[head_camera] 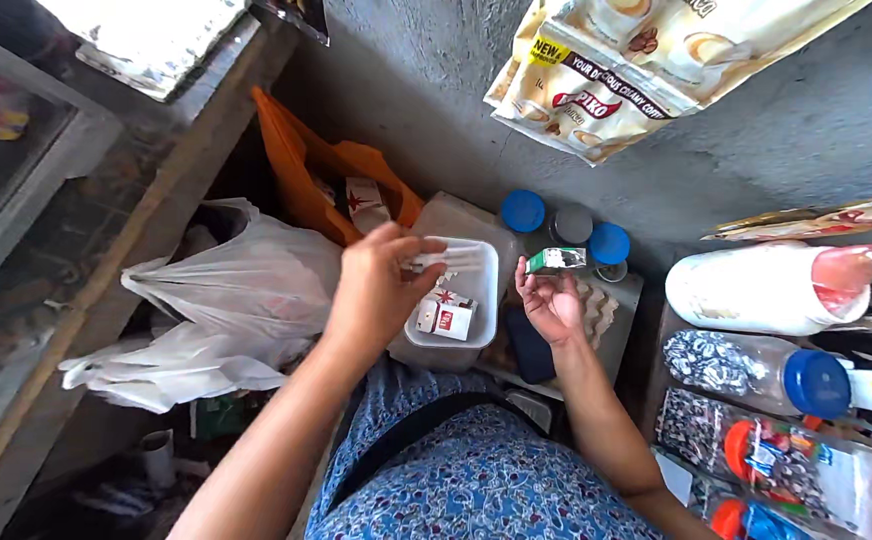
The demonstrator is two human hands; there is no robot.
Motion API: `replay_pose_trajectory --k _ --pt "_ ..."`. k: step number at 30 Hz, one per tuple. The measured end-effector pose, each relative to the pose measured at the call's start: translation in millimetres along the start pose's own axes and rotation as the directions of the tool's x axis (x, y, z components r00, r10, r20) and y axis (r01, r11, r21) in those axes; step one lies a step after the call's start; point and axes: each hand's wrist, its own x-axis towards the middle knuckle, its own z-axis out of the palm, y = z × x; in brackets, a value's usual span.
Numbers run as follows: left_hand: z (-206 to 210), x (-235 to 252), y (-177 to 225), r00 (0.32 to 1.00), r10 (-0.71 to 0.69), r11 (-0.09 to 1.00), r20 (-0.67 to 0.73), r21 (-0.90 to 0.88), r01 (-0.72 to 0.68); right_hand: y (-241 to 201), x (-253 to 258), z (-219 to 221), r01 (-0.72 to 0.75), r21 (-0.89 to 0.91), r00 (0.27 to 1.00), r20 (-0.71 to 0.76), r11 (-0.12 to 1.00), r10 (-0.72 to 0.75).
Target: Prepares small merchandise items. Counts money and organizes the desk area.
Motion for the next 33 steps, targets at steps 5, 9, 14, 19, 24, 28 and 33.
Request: replay_pose_trajectory --k 5,9,14,19,24,28,33 --pt "80.8 2.3 -78.3 0.982 -0.139 0.982 0.127 -0.11 0.154 -6.9 -5.4 2.8 -0.011 0.014 1.0 0.006 1.0 0.011" --pt "108.4 8.5 -108.2 0.985 0.039 0.999 0.17 0.006 -0.04 -6.2 -11.3 4.1 -0.031 0.008 0.999 0.042 0.999 0.031" --pt "100.2 -9.5 -85.4 0.952 0.299 0.954 0.072 -0.021 -0.298 17.9 -29.2 11.6 -0.142 -0.105 0.989 0.031 0.984 0.146" --pt "72.6 -25.4 -57.3 0.9 0.405 0.869 0.162 -0.374 -0.323 73.1 -58.8 39.2 -0.376 -0.467 0.904 0.004 0.8 0.427" --pt "35.2 -67.6 -59.6 0.927 0.307 0.861 0.214 -0.479 -0.175 87.6 -63.9 44.9 0.019 -0.982 0.909 0.096 0.19 0.406" --pt "26.3 -106.7 -71.5 0.97 0.166 0.909 0.178 -0.408 -0.081 81.5 -57.4 50.2 0.673 -0.739 0.72 0.659 0.013 0.215" --pt "16.0 -142.2 -75.5 0.973 0.19 0.909 0.129 -0.397 -0.125 105.1 -72.7 81.9 0.902 -0.421 0.412 0.772 -0.096 0.485"
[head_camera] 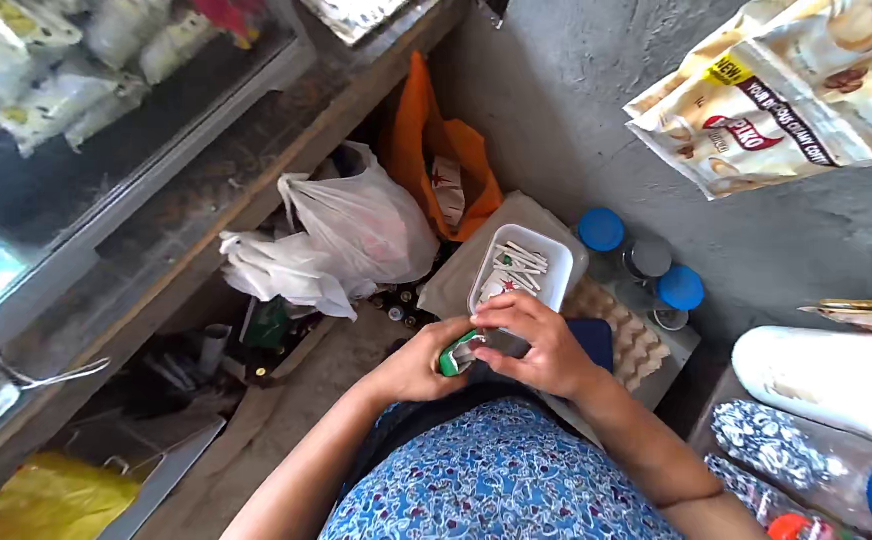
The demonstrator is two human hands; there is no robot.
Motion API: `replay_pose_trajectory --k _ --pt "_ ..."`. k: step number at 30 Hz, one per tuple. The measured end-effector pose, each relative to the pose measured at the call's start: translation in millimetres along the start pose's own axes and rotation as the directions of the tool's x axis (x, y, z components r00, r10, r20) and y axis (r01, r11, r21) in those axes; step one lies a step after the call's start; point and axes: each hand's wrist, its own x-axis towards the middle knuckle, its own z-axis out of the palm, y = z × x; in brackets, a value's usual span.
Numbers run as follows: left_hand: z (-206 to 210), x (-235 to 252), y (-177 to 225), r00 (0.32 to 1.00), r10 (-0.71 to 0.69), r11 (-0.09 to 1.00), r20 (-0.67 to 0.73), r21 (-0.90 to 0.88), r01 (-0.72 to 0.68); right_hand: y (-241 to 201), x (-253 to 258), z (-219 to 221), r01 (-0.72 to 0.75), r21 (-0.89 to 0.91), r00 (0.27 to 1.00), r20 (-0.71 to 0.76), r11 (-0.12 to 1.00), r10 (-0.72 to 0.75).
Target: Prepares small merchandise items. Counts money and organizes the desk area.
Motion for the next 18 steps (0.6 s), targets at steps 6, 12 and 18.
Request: replay_pose_trajectory --k 6,12,18 --pt "-1.2 -56.3 -5.3 0.975 0.035 0.998 -0.221 0.067 -0.021 -32.6 17.2 36.5 0.104 -0.114 0.986 0.142 0.988 -0.088" --pt "-4.0 -116.3 -0.4 0.926 0.126 0.965 -0.355 0.261 -0.031 -63.1 32.4 73.7 -0.048 0.001 0.934 0.354 0.999 0.044" --pt "-0.7 -161.6 7.0 0.86 0.151 0.945 -0.488 0.325 0.019 -93.1 24.0 106.1 -0.078 -0.022 0.941 0.328 0.997 0.081"
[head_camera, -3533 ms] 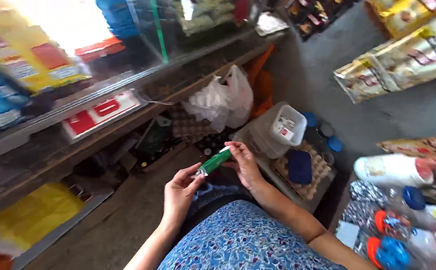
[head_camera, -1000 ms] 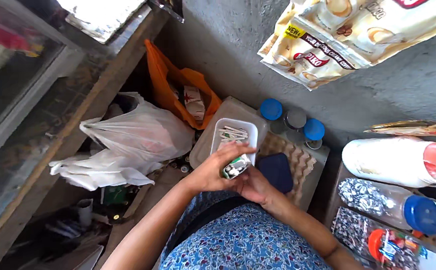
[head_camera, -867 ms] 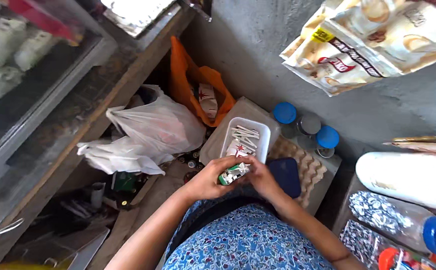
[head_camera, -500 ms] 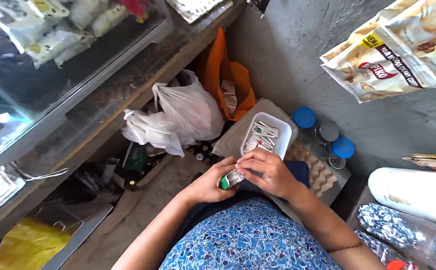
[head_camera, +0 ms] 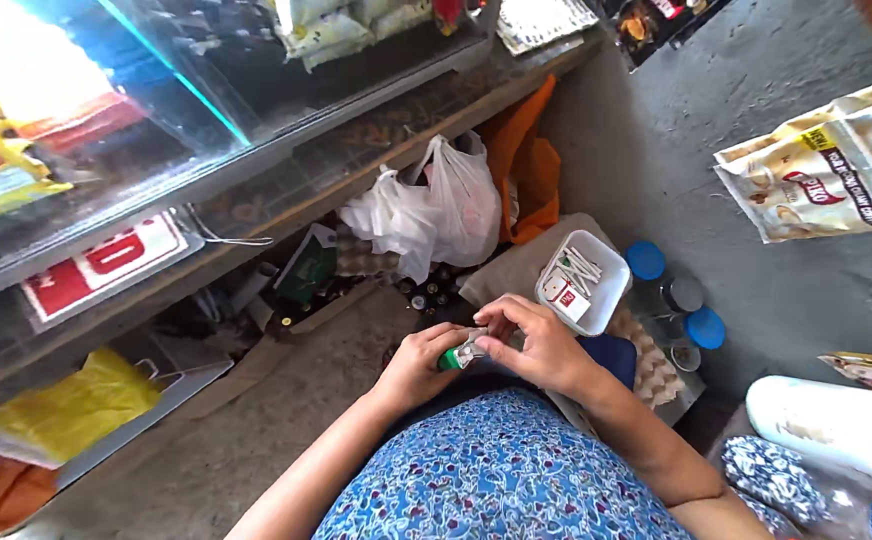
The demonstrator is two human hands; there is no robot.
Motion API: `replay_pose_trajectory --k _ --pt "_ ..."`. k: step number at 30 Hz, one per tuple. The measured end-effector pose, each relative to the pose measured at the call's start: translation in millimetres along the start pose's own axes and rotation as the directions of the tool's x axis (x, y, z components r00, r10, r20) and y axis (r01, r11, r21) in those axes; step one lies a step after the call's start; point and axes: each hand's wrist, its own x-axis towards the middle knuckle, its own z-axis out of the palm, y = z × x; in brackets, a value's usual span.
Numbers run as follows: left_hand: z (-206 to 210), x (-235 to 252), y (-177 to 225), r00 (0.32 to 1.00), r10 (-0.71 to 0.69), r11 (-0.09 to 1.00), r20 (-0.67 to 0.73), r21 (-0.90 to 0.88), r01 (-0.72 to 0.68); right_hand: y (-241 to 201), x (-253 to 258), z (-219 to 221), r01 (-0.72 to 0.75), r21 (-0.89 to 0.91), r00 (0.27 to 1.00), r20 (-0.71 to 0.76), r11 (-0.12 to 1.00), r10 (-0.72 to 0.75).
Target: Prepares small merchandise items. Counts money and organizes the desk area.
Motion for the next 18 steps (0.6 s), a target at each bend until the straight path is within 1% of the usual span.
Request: replay_pose_trajectory --k 4,7,11,13,14,16,18 --pt "-10.4 -15.3 4.9 0.999 0.001 1.0 -0.044 -0.026 -0.002 -12.9 -5.6 19.4 0.065 -0.073 0.993 -0.092 0.995 -0.072" --pt "-14.3 -26.7 2.9 0.998 0.0 0.999 -0.065 -0.055 -0.004 -19.9 -6.5 27.2 0.091 -0.087 0.989 -0.109 0.992 -0.101" --pt "-18.5 -35.2 2.1 0.998 0.004 0.996 -0.066 -0.084 -0.01 -22.7 -8.5 33.7 0.087 -0.04 0.987 -0.135 0.995 -0.091" --pt "-20.8 -36.9 2.4 0.999 0.007 0.993 -0.053 -0.116 -0.013 -20.2 -9.3 32.8 0.088 0.045 0.99 -0.114 0.995 -0.083" --pt "-22.2 -37.6 2.2 0.999 0.008 0.99 -0.043 -0.138 -0.014 -17.6 -9.9 32.0 0.108 0.086 0.991 -0.094 0.99 -0.1" --pt "-23.6 -38.2 1.3 0.999 0.012 0.983 -0.034 -0.184 -0.018 -12.4 -10.9 30.9 0.197 0.112 0.98 -0.048 0.974 -0.193" --pt "-22.7 -38.0 1.8 0.999 0.016 0.981 -0.052 -0.192 -0.025 -13.1 -10.4 29.5 0.272 0.082 0.962 0.005 0.959 -0.274"
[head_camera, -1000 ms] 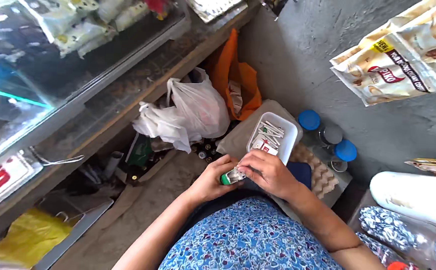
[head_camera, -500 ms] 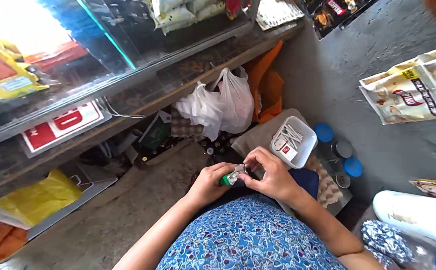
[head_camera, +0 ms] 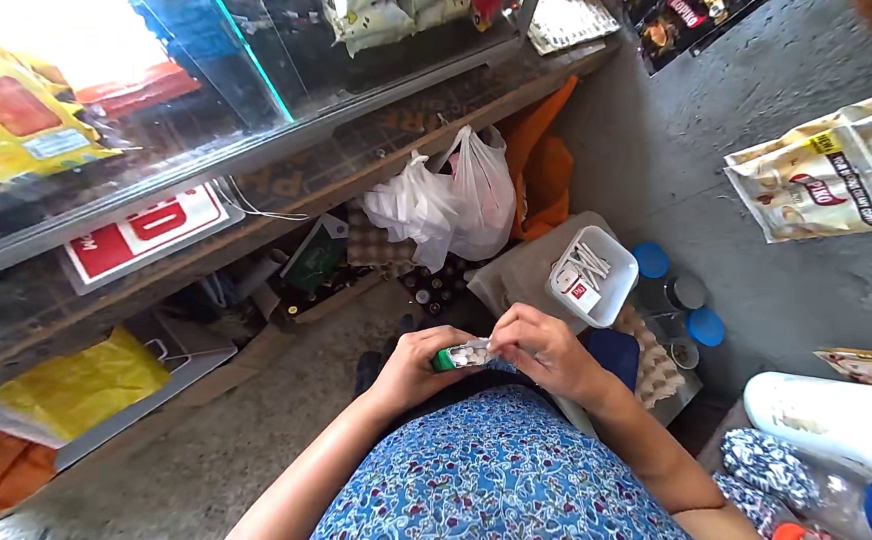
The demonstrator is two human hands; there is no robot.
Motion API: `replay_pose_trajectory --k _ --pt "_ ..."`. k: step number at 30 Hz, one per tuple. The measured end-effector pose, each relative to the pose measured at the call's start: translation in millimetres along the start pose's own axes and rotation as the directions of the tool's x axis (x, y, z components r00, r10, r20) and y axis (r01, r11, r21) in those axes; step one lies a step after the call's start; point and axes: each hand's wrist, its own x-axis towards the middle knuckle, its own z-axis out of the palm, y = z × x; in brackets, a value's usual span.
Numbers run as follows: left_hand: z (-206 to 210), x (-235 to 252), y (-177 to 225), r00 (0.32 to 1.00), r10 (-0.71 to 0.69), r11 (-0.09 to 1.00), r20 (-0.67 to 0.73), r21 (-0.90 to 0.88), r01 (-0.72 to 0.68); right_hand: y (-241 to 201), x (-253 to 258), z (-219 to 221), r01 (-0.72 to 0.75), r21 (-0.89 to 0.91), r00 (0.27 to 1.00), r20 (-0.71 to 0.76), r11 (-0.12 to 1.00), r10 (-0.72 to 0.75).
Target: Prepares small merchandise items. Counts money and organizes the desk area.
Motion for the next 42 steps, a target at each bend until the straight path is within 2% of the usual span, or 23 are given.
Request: replay_pose_trajectory --k 2,7,10,14,21,30,34,37,42 --pt "1.2 1.6 1.2 1.0 0.006 0.999 -0.017 0.04 -0.006 -5.1 2.7 1.0 0.02 -0.058 1.0 0.011 0.998 -0.02" --pt "4.4 9.2 1.3 1.0 -0.005 0.993 0.02 0.119 0.002 -15.6 5.1 6.4 -0.022 -0.379 0.998 -0.07 0.925 -0.005" --pt "6.4 14.5 -0.7 0.998 -0.02 0.994 0.067 0.108 0.012 -19.9 6.7 0.2 0.0 -0.443 0.999 -0.028 0.896 -0.014" --pt "6.3 22.1 -2.9 0.99 -0.072 0.995 0.121 0.076 0.063 -17.2 8.9 -13.0 0.068 -0.4 0.993 0.113 0.914 -0.025" --pt "10.6 38.1 -1.7 0.96 -0.188 0.979 0.21 0.118 0.166 -1.8 6.5 -19.6 0.034 -0.398 0.994 0.106 0.917 0.009" --pt "24.6 50.5 -2.7 0.935 -0.281 0.955 0.218 0.156 0.25 8.0 -1.6 -31.3 -0.252 -0.239 0.958 0.075 0.938 0.277" --pt "28.3 55.9 -2.1 0.927 -0.292 0.95 0.237 0.185 0.252 14.2 -8.2 -30.3 -0.27 -0.198 0.96 0.022 0.942 0.279" --pt "31.2 60.5 -2.3 0.922 -0.29 0.951 0.255 0.187 0.247 20.0 -13.0 -32.4 -0.225 -0.194 0.973 0.007 0.955 0.231" --pt "39.3 63.8 -9.1 0.933 -0.229 0.961 0.279 0.216 0.171 24.0 -20.4 -50.6 -0.209 -0.209 0.978 -0.05 0.955 0.203"
